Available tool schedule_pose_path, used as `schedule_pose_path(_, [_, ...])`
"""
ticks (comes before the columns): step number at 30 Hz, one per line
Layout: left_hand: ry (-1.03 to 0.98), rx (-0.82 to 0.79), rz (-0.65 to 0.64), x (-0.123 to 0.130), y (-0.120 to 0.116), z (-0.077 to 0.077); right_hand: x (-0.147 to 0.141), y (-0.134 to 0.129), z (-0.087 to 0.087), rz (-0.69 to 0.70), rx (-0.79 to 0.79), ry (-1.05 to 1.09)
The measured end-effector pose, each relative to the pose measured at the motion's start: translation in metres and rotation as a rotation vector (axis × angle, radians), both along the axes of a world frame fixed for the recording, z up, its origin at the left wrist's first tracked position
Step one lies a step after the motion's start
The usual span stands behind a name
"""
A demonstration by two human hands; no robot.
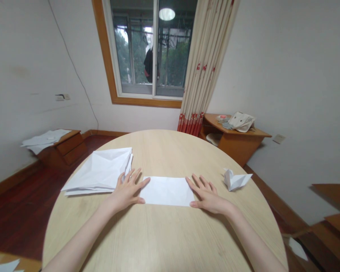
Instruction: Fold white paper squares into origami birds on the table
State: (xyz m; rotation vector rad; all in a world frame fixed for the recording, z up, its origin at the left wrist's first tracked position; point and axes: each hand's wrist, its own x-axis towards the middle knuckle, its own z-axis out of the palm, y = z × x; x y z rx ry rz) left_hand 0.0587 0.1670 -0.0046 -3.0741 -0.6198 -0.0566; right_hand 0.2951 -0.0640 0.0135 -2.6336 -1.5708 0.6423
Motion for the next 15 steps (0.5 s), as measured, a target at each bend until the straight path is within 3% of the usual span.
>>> schedule_pose_path(10, [-0.042, -0.014, -0.047, -0.001, 0.004, -0.004, 0.006, -0.002, -0.012, 0.041, 0.082, 0.028])
schedule_pose_path(15, [-0.036, -0.022, -0.11, 0.0, 0.004, -0.003, 0.001, 0.0, -0.009, 0.056, 0.119, 0.011])
